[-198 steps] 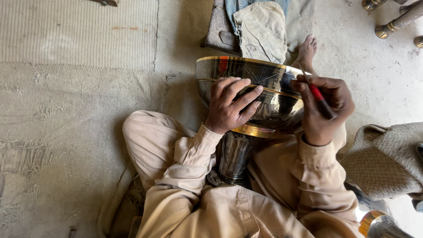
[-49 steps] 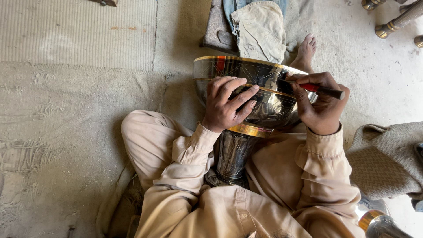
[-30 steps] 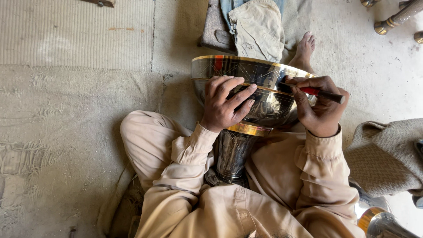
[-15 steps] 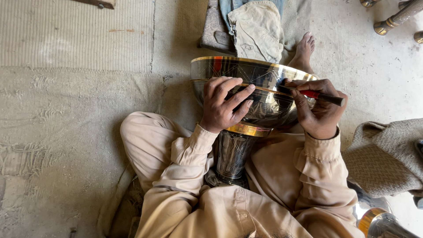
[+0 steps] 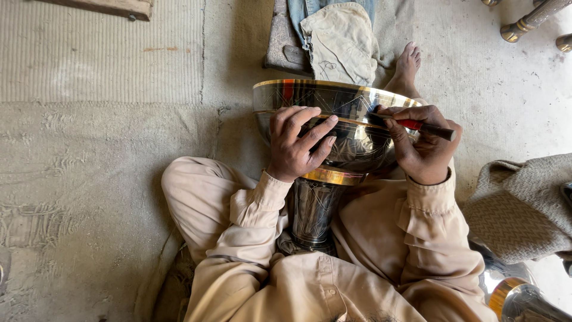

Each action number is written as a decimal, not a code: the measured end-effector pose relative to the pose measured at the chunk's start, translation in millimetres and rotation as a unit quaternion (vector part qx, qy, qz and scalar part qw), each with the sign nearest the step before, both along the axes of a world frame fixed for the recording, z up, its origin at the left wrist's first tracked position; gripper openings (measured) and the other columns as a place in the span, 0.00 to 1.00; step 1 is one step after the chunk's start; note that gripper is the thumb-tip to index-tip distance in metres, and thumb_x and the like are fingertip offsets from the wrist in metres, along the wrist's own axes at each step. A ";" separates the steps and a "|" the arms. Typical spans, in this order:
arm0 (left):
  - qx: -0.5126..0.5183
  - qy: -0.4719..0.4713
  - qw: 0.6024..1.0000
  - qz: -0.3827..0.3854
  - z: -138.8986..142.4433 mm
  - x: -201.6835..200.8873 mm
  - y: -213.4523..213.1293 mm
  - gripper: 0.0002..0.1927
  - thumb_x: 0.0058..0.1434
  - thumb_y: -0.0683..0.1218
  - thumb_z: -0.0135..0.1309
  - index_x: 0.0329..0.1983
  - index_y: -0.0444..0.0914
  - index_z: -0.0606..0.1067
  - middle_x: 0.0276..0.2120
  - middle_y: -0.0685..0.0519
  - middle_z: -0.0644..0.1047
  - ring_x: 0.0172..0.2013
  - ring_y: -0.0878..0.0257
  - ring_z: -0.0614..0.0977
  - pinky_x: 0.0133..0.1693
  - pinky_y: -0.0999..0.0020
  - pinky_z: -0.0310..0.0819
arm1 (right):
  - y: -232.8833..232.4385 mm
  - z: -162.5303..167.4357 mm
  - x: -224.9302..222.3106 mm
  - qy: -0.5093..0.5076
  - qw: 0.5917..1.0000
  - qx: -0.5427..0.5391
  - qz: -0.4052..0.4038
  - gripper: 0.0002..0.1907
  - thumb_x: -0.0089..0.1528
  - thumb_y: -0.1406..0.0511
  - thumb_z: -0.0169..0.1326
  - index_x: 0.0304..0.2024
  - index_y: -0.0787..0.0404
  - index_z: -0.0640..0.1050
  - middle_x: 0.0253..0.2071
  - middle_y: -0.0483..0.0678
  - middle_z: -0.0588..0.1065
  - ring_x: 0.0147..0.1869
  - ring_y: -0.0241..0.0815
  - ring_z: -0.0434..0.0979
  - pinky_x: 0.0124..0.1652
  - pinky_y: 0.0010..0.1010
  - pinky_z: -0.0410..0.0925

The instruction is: The person sits on the floor and uses a small hand tool to engrave geometric patterns onto the surface of a metal bowl. The person holds the bowl steady with one hand while carefully carving lines into the metal with the other.

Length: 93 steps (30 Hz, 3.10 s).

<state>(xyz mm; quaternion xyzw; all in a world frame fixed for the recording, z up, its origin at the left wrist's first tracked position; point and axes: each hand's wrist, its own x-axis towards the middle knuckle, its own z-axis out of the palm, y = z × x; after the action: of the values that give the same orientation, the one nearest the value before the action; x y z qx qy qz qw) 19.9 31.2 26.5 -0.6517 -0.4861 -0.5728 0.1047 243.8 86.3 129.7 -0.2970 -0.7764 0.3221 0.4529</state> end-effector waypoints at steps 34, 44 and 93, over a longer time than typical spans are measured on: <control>0.007 0.003 1.000 0.001 -3.2 0.8 3.4 0.18 0.68 0.53 0.62 0.59 0.49 0.79 0.56 0.54 0.72 0.58 0.55 0.70 0.62 0.55 0.67 | 3.6 -28.5 4.2 0.124 0.984 0.107 -0.071 0.07 0.71 0.77 0.61 0.45 0.69 0.74 0.46 0.59 0.79 0.44 0.43 0.82 0.45 0.29 0.78; 0.007 0.005 1.000 0.003 -2.3 0.4 2.0 0.18 0.67 0.53 0.62 0.60 0.49 0.79 0.56 0.54 0.72 0.58 0.55 0.70 0.62 0.54 0.66 | -7.5 -23.8 -5.3 0.138 0.988 -0.008 -0.073 0.07 0.73 0.76 0.58 0.47 0.68 0.72 0.42 0.56 0.78 0.40 0.39 0.82 0.40 0.25 0.77; -0.001 0.000 1.000 -0.003 0.5 0.8 0.8 0.19 0.66 0.52 0.64 0.61 0.50 0.78 0.57 0.54 0.72 0.59 0.55 0.69 0.63 0.54 0.65 | -18.3 -27.2 -46.9 0.082 0.994 0.003 -0.078 0.09 0.68 0.76 0.61 0.36 0.69 0.73 0.37 0.53 0.80 0.36 0.34 0.81 0.38 0.23 0.74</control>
<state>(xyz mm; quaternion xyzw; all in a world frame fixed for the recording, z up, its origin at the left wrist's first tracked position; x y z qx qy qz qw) 20.7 32.0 27.0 -0.6534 -0.4844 -0.5726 0.1026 196.9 68.0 102.5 -0.3283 -0.7122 0.3064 0.5394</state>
